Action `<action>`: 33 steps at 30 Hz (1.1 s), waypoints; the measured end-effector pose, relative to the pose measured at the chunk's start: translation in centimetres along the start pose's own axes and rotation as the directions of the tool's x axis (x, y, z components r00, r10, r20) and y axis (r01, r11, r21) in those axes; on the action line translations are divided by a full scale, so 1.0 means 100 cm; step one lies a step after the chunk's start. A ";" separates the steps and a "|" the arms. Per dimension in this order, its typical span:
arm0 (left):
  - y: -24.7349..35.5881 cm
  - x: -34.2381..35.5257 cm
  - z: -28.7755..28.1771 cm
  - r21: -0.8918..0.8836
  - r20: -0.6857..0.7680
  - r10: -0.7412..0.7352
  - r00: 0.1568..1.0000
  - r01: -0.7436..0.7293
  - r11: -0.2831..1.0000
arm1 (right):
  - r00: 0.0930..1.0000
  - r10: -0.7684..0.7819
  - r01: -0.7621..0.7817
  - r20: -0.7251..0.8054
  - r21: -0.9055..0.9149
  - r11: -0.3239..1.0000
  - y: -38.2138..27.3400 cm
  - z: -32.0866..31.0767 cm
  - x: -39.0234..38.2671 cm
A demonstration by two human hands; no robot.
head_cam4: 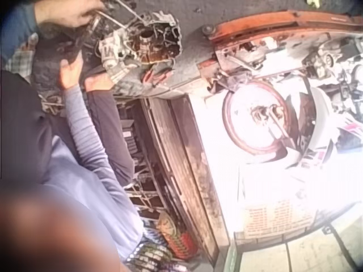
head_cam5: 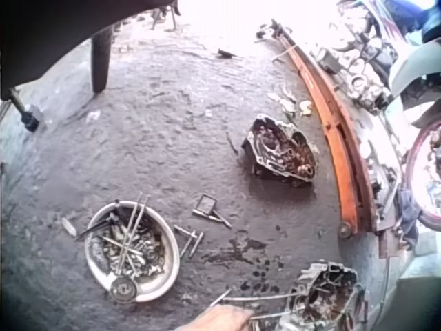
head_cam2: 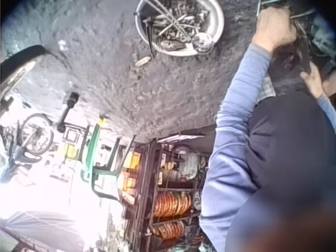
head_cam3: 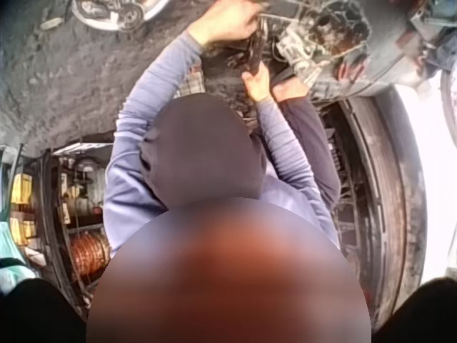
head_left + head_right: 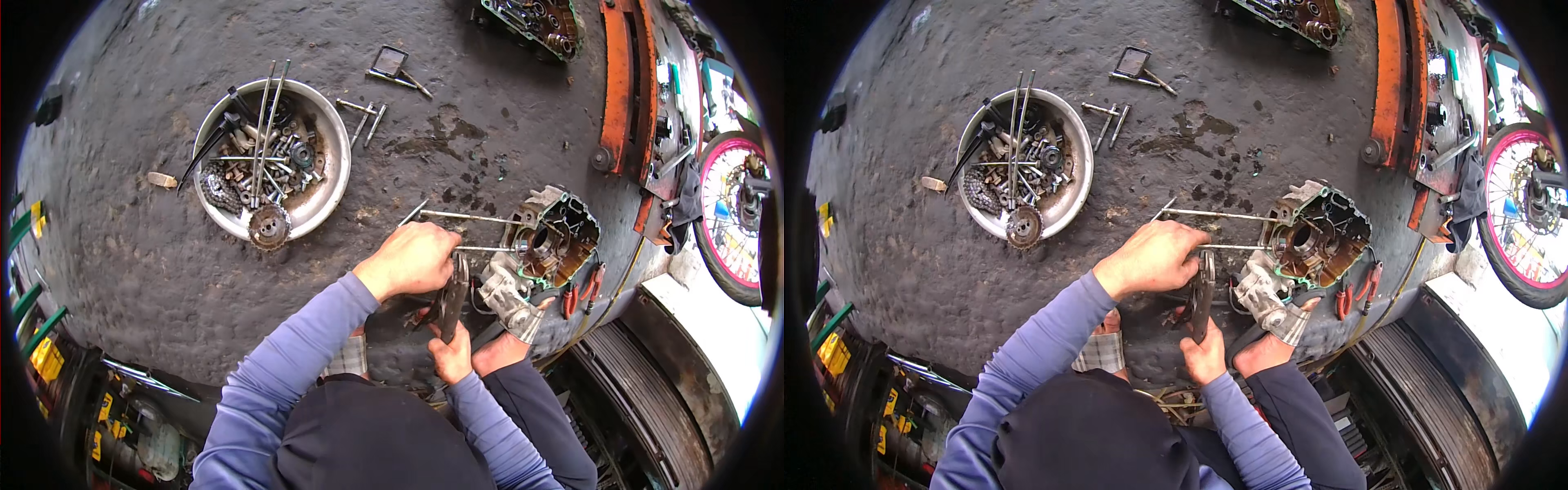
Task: The recorder uses locking pliers to manipulate and adjust components within a disassembled motorcycle engine block on the floor of a repair shop.
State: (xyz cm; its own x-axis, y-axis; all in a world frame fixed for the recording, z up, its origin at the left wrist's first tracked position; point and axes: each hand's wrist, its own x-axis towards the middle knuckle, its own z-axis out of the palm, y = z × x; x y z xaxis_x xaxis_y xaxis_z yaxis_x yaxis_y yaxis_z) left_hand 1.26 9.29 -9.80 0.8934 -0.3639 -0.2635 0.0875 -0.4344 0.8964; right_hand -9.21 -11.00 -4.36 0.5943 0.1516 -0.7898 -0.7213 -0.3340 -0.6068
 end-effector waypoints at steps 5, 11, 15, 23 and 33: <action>-0.002 0.000 0.002 0.002 -0.003 -0.019 1.000 0.019 1.000 | 0.999 0.024 -0.022 0.024 -0.083 0.996 -0.002 -0.014 0.011; -0.001 0.002 0.003 0.013 0.028 -0.057 0.998 0.056 0.998 | 0.999 -0.025 0.022 -0.028 -0.081 0.996 -0.001 -0.006 0.012; -0.003 0.002 0.005 0.030 0.028 -0.052 0.998 0.051 0.998 | 1.000 -0.001 0.001 -0.023 0.023 1.000 -0.007 -0.002 0.011; 0.000 0.001 0.004 0.017 -0.025 -0.033 0.999 0.033 0.999 | 0.995 0.051 -0.061 -0.091 -0.119 0.991 0.013 -0.006 0.020; -0.005 0.001 0.008 0.021 -0.043 -0.026 0.999 0.027 0.999 | 0.976 0.005 -0.054 -0.218 -0.220 0.974 0.012 0.010 0.024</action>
State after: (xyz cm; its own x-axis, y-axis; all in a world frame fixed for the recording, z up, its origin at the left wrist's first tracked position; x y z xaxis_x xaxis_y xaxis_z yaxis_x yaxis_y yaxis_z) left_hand 0.92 8.79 -10.54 0.9088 -0.3171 -0.2711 0.1020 -0.4611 0.8815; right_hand -9.00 -10.13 -7.11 0.6539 -0.0563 -0.7545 -0.6564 -0.5382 -0.5287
